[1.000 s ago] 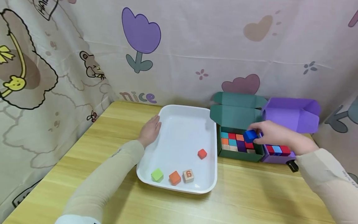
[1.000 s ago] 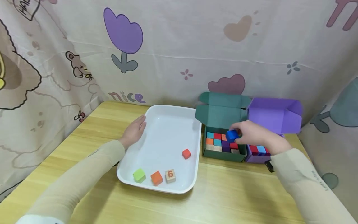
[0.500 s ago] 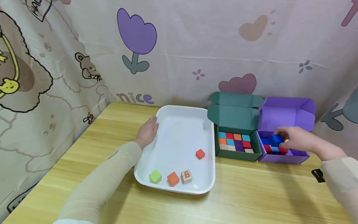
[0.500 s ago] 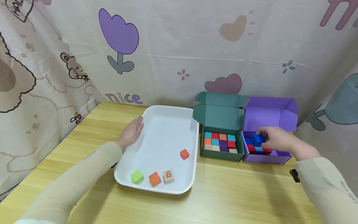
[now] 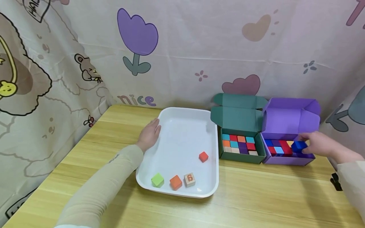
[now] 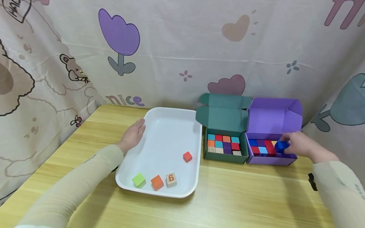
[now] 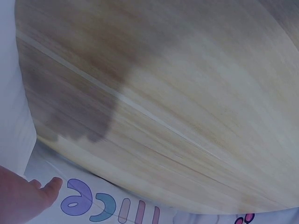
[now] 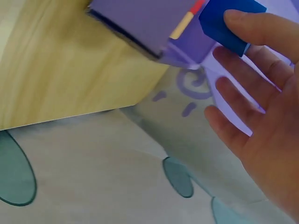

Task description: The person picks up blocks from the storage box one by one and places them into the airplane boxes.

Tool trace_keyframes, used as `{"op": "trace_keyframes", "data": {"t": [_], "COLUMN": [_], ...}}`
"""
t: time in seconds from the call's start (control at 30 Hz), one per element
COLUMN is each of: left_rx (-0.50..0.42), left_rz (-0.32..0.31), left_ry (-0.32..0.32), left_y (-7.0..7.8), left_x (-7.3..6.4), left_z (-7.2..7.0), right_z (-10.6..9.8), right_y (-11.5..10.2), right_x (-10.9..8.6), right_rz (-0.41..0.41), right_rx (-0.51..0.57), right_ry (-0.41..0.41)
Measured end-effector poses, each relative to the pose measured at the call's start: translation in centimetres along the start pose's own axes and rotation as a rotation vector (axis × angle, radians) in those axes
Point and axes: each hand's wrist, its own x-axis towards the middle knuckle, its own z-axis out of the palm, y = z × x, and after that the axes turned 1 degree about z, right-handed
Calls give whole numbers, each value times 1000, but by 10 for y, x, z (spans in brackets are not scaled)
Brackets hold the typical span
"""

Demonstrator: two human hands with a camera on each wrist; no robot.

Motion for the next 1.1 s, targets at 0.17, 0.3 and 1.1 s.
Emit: {"op": "trace_keyframes", "data": {"t": [0.17,0.3,1.1], "left_rx": [4,6,9], "left_rz": [7,5,-10], "left_ry": [0,-4,-12], "left_y": [1,1,2], "left_x": [-1,-1,-1], "left_z": [-1,-1,-2], "right_z": [3,6,15], "right_y": [6,9,15], "right_x": [0,1,5], "right_rz": [43,46,84], "right_rx": [-22,7,-69], "right_ry": [-5,-25,-41]}}
